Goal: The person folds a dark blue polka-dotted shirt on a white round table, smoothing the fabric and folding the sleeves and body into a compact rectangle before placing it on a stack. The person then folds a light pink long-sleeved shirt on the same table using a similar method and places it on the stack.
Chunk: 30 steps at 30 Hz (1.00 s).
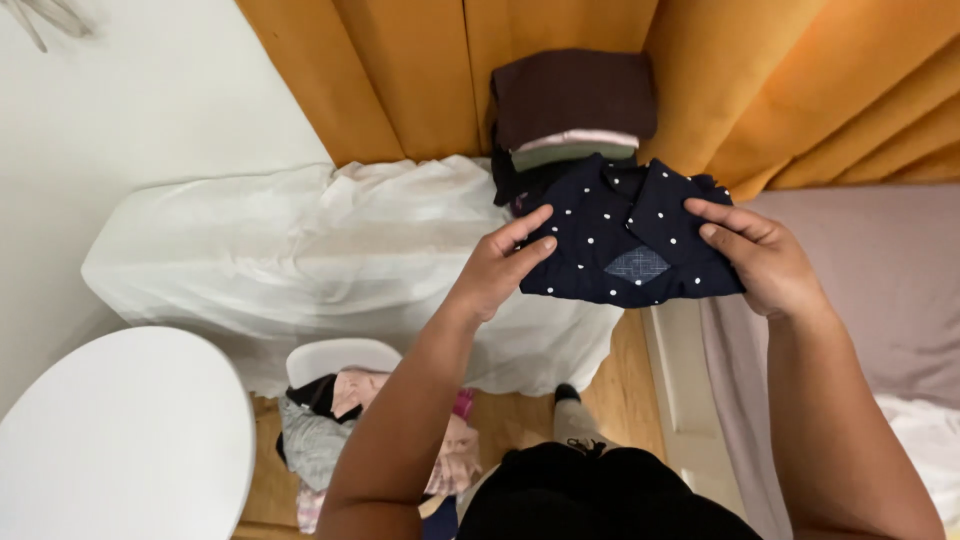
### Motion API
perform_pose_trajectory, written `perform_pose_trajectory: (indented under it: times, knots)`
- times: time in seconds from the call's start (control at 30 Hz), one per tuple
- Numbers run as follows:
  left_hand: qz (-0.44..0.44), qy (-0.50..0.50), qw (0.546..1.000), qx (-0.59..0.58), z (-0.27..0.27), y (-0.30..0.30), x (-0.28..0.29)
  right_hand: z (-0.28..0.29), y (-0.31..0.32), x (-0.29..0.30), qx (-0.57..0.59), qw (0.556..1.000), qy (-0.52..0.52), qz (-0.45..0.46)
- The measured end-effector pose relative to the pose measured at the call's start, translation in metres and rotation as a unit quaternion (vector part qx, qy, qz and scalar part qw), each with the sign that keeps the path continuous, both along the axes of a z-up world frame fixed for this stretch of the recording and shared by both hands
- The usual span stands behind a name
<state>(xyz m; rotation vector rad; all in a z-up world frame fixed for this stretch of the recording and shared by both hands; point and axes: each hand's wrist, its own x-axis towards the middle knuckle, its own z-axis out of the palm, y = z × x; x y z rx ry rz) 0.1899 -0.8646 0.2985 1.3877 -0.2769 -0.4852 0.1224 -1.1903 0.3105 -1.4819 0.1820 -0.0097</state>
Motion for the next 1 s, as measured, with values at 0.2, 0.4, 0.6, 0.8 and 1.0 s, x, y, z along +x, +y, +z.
perform_pose_trajectory:
  times: [0.2, 0.4, 0.6, 0.8, 1.0]
  knots:
    - [0.082, -0.087, 0.992, -0.033, 0.004, -0.039, 0.096, 0.034, -0.022, 0.109, -0.052, 0.998, -0.039, 0.019]
    - [0.177, -0.248, 0.952, -0.027, 0.031, -0.064, 0.190, 0.045, -0.039, 0.225, -0.200, 0.955, -0.220, 0.004]
    - [0.223, -0.252, 0.941, -0.020, 0.012, -0.073, 0.253, 0.016, -0.046, 0.303, -0.195, 0.950, -0.242, 0.029]
    - [0.236, -0.176, 0.949, 0.111, -0.084, -0.074, 0.284, -0.091, -0.056, 0.337, -0.190, 0.975, -0.102, 0.050]
    - [0.366, -0.295, 0.844, 0.257, -0.093, -0.088, 0.278, -0.116, -0.047, 0.330, -0.426, 0.893, -0.139, -0.054]
